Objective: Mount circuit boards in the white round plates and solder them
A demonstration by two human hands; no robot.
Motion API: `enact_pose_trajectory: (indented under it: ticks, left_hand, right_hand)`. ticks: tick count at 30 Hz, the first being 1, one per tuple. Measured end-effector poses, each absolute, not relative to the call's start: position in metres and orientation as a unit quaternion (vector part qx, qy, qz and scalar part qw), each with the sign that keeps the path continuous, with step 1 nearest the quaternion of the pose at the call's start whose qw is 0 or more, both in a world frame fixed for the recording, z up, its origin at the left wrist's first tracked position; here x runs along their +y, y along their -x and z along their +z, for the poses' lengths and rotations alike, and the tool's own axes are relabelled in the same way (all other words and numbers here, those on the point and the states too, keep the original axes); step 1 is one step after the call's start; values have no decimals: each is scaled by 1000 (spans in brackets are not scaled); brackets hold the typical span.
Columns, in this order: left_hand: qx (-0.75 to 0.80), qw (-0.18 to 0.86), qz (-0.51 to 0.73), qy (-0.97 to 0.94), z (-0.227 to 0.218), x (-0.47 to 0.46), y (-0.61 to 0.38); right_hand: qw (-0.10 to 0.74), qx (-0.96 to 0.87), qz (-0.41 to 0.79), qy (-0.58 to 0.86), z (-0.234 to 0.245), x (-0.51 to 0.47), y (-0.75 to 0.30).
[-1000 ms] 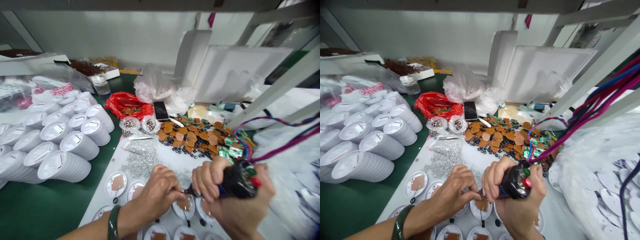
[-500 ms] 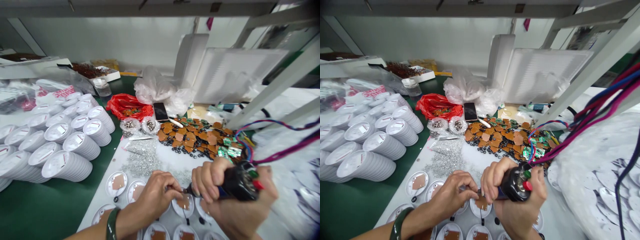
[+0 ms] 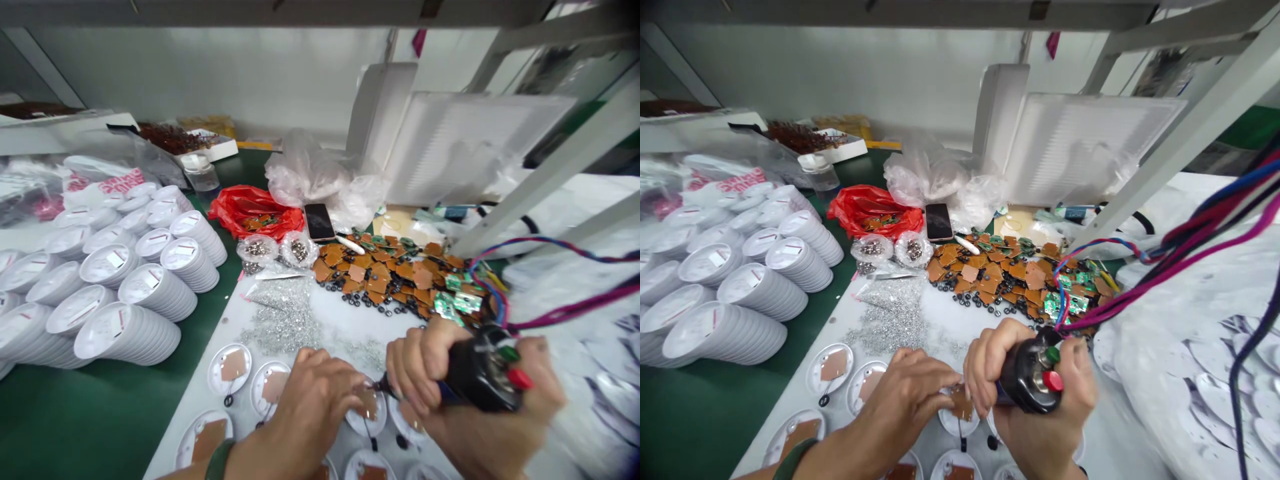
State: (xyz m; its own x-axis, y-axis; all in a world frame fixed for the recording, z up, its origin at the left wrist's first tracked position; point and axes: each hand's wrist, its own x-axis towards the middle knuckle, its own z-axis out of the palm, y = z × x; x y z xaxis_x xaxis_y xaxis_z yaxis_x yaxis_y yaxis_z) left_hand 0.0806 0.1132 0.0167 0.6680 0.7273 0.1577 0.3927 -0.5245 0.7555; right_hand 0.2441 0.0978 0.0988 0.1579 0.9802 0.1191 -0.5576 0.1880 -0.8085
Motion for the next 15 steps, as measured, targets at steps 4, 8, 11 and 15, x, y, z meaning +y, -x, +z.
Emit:
enact_pose_trajectory:
  ticks: [4,8,11,15]
  left_hand:
    - [270,178,271,-906,4,101,-74]
    - [223,82,254,-938,-4,94,-74]
    - [218,73,224,-947,-6,95,-75]
    - [222,82,241,-941,-10,95,-77]
  right_hand:
    - [681,-355,556,317,86,103,-243]
    - [661,-359,576,320,73,107,-238]
    - [651,-360,580,330,66,107,-235]
    - [634,-373,583,345,59,102,-234]
